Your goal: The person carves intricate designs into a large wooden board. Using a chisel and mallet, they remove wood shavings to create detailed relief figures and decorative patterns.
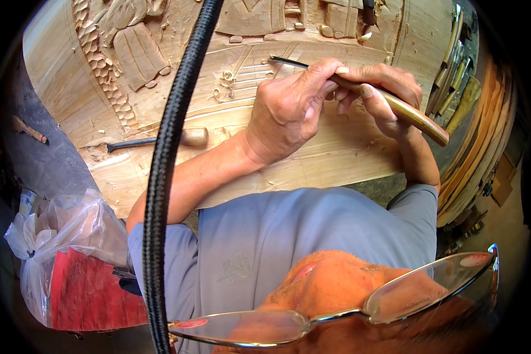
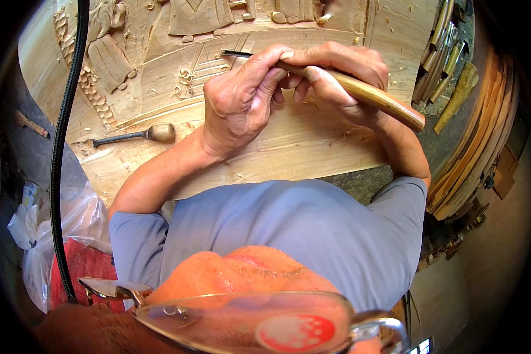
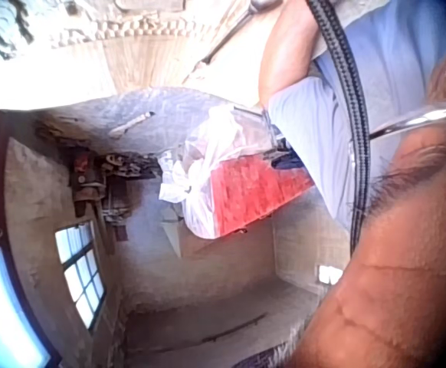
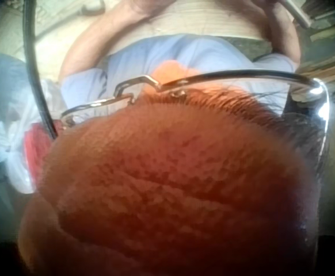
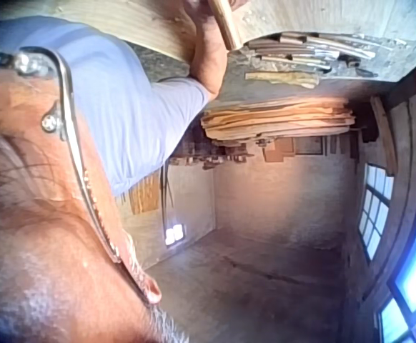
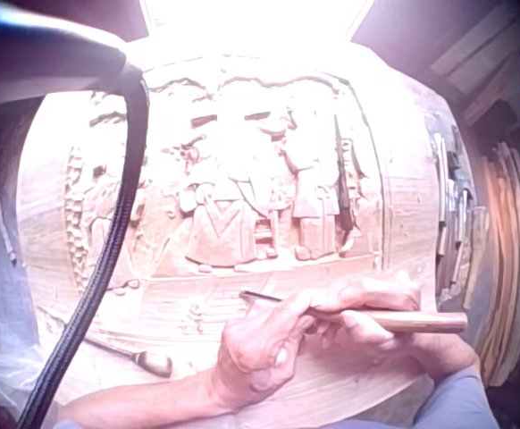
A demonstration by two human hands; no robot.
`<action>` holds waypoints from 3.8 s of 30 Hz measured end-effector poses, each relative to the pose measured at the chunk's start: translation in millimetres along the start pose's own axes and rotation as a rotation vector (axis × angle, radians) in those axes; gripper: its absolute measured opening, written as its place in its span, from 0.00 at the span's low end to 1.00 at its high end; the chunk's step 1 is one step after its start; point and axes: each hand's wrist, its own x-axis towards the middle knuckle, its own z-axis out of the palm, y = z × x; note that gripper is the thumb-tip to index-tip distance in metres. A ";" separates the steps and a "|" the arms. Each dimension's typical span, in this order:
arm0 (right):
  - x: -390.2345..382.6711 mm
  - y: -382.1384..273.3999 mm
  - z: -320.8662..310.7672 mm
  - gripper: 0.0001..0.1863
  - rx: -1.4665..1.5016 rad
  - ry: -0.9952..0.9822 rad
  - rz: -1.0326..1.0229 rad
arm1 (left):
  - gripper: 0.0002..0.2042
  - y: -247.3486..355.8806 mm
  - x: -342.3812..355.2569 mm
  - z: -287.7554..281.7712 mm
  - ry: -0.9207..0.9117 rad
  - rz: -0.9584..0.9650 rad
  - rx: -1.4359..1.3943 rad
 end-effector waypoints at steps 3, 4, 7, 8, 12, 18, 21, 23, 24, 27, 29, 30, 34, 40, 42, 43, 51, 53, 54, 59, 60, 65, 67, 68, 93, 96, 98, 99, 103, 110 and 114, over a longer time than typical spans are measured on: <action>0.7 0.1 0.8 0.15 -0.008 -0.003 0.001 | 0.14 -0.5 -1.9 1.0 0.029 -0.008 -0.023; 1.6 3.3 3.2 0.15 -0.005 -0.002 0.000 | 0.14 0.3 -2.6 1.1 0.038 -0.029 -0.035; 8.2 3.6 10.4 0.15 -0.004 0.006 0.002 | 0.14 2.6 -3.9 -3.4 0.059 -0.064 -0.041; 10.6 2.9 10.4 0.15 -0.006 0.002 0.004 | 0.14 3.3 -3.8 -4.3 0.068 -0.061 -0.025; 11.3 -0.9 3.8 0.16 -0.027 -0.031 -0.055 | 0.14 0.3 -3.9 -1.8 0.084 -0.031 -0.039; 1.2 -2.8 -7.1 0.17 -0.068 -0.022 -0.127 | 0.15 1.8 2.6 -0.5 -0.018 0.047 0.042; 2.5 -5.0 -6.5 0.16 -0.049 -0.012 -0.116 | 0.15 -2.2 -0.4 3.4 -0.002 0.025 0.033; 1.7 -5.6 -6.9 0.16 -0.068 -0.008 -0.102 | 0.15 -4.7 -1.0 4.4 -0.013 0.014 0.040; 1.5 -6.1 -7.1 0.15 -0.077 -0.006 -0.095 | 0.15 -5.1 -1.0 4.5 -0.018 0.009 0.043; 2.9 -8.4 -8.2 0.15 -0.109 -0.010 -0.100 | 0.17 -2.1 -2.0 4.2 -0.005 0.002 0.057; 5.0 -11.2 -8.7 0.14 -0.103 -0.014 -0.087 | 0.17 0.7 1.7 3.2 -0.012 0.012 0.038; 5.3 -11.7 -8.4 0.14 -0.100 -0.015 -0.080 | 0.17 1.5 2.6 3.0 -0.015 0.016 0.029; 3.5 -11.1 -5.6 0.14 -0.098 -0.001 -0.039 | 0.17 -0.5 1.8 4.7 0.006 -0.012 -0.023; 3.0 -7.7 -4.0 0.15 -0.077 -0.004 -0.055 | 0.16 0.7 2.4 4.1 -0.004 -0.041 -0.057; 3.4 -6.8 -3.6 0.15 -0.093 0.002 -0.071 | 0.16 2.7 4.4 3.3 -0.007 -0.056 -0.083; 3.1 -6.1 -3.3 0.15 -0.105 0.007 -0.074 | 0.17 3.5 4.6 3.2 -0.012 -0.063 -0.087; 5.6 -2.6 -1.9 0.16 -0.112 -0.017 -0.130 | 0.17 3.1 2.3 2.0 -0.016 -0.101 -0.108; 8.3 -3.4 -3.9 0.16 -0.109 -0.039 -0.100 | 0.16 4.2 3.3 2.2 0.015 -0.110 -0.136; 9.4 -3.8 -4.2 0.16 -0.108 -0.049 -0.086 | 0.15 4.7 3.4 2.3 0.030 -0.114 -0.150; 17.8 -3.7 1.7 0.15 -0.105 -0.039 -0.065 | 0.13 6.1 0.2 3.2 0.107 -0.183 -0.194; 21.2 -3.1 3.2 0.14 -0.110 -0.041 -0.062 | 0.13 5.2 -0.8 3.2 0.131 -0.200 -0.198; 19.4 2.1 -1.5 0.14 -0.130 -0.057 -0.149 | 0.14 4.2 0.4 1.9 0.096 -0.164 -0.198; 15.5 -3.8 -4.5 0.14 -0.072 -0.068 -0.070 | 0.15 5.0 1.7 0.8 0.062 -0.136 -0.175; 13.2 -5.6 -5.6 0.15 -0.047 -0.066 -0.026 | 0.16 3.7 1.8 1.2 0.046 -0.121 -0.158; 11.1 -5.2 -6.6 0.14 -0.046 -0.060 -0.012 | 0.15 4.1 5.5 3.9 0.037 -0.112 -0.138; 16.5 -5.2 -3.9 0.14 -0.118 -0.051 -0.051 | 0.15 6.7 4.3 2.7 0.062 -0.137 -0.164; 15.3 -8.3 -2.1 0.14 -0.080 -0.048 -0.024 | 0.16 7.5 3.5 1.5 0.066 -0.154 -0.181; 15.1 -9.2 -1.6 0.14 -0.061 -0.046 -0.010 | 0.17 7.5 3.4 0.3 0.058 -0.163 -0.186; 12.8 -5.9 -1.0 0.13 -0.164 -0.024 -0.123 | 0.21 7.9 4.1 -6.4 0.035 -0.089 -0.108; 14.2 -9.2 -1.5 0.13 -0.163 -0.039 -0.091 | 0.24 7.7 3.6 -3.0 0.047 -0.139 -0.130; 14.3 -6.4 2.0 0.13 -0.154 -0.026 -0.109 | 0.22 8.2 3.2 -4.3 0.054 -0.122 -0.085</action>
